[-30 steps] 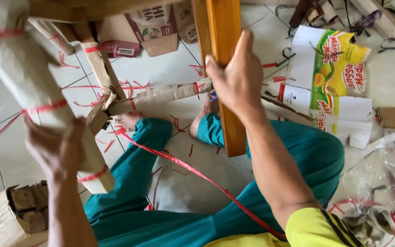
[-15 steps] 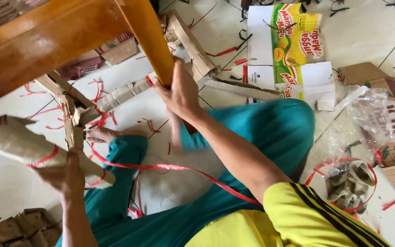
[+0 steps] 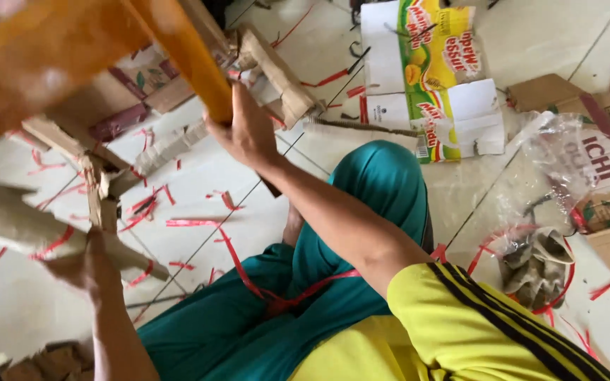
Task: Wrapping wooden chair legs with cardboard and securing them with red plastic string for protection.
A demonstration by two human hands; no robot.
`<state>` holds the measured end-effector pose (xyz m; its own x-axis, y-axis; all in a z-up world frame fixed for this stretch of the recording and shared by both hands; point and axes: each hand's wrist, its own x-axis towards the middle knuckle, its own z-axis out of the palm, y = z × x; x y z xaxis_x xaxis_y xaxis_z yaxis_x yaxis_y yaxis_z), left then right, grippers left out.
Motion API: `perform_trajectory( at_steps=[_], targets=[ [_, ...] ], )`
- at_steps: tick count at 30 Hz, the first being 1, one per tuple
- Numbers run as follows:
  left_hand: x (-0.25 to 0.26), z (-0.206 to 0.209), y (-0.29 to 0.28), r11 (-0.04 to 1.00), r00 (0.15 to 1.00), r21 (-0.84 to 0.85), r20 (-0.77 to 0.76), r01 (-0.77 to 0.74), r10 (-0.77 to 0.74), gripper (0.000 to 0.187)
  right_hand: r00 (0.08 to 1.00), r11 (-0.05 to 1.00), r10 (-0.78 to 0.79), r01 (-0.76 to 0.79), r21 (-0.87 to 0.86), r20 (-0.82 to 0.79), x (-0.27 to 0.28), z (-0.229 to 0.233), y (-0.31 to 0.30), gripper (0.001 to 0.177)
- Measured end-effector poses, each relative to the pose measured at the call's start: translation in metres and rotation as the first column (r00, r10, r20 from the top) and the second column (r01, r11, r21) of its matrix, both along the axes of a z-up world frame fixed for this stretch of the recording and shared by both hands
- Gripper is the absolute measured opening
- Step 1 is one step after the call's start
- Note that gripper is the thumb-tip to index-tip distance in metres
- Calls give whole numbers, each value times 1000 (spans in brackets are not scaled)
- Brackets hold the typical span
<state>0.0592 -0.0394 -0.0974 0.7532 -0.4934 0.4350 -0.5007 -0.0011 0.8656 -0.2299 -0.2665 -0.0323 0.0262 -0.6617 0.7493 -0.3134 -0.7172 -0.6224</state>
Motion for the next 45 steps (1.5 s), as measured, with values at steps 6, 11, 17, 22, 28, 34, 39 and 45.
perform_trajectory(
  at_steps=[6, 11, 17, 22, 28, 34, 39, 45],
  targets=[
    [-15, -27, -3, 999, 995, -25, 93, -38, 40, 67, 996, 992, 76, -71, 102, -44, -3, -44, 5, 45],
    [-44, -36, -12, 1000, 999, -1, 34, -24, 24, 55, 984, 965, 176, -165, 203, -38, -13, -74, -2, 62],
    [-48, -51, -31, 985, 989, -85, 15, 149, -148, 66, 954, 905, 300, -285, 316, 1, -15, -108, -13, 57],
    [-69, -51, -47, 995, 978, 58, 188, 76, -85, 59, 934, 884, 356, -335, 326, -7, -17, -135, -31, 51],
    [-54, -75, -52, 995, 993, 75, 87, 70, -76, 51, 919, 848, 392, -348, 400, -31, -6, -153, -40, 50],
    [-36, -86, -56, 992, 996, 124, 90, 9, -20, 52, 889, 848, 456, -419, 325, -43, -15, -152, -52, 61],
    [-10, -115, -45, 990, 998, 132, 43, -44, 38, 51, 975, 917, -163, 206, 341, -151, -14, -213, -114, 36],
    [-19, -96, -50, 996, 999, 85, 11, -36, 35, 55, 876, 341, -369, -183, 922, 310, -27, -293, -211, 68]
  ],
)
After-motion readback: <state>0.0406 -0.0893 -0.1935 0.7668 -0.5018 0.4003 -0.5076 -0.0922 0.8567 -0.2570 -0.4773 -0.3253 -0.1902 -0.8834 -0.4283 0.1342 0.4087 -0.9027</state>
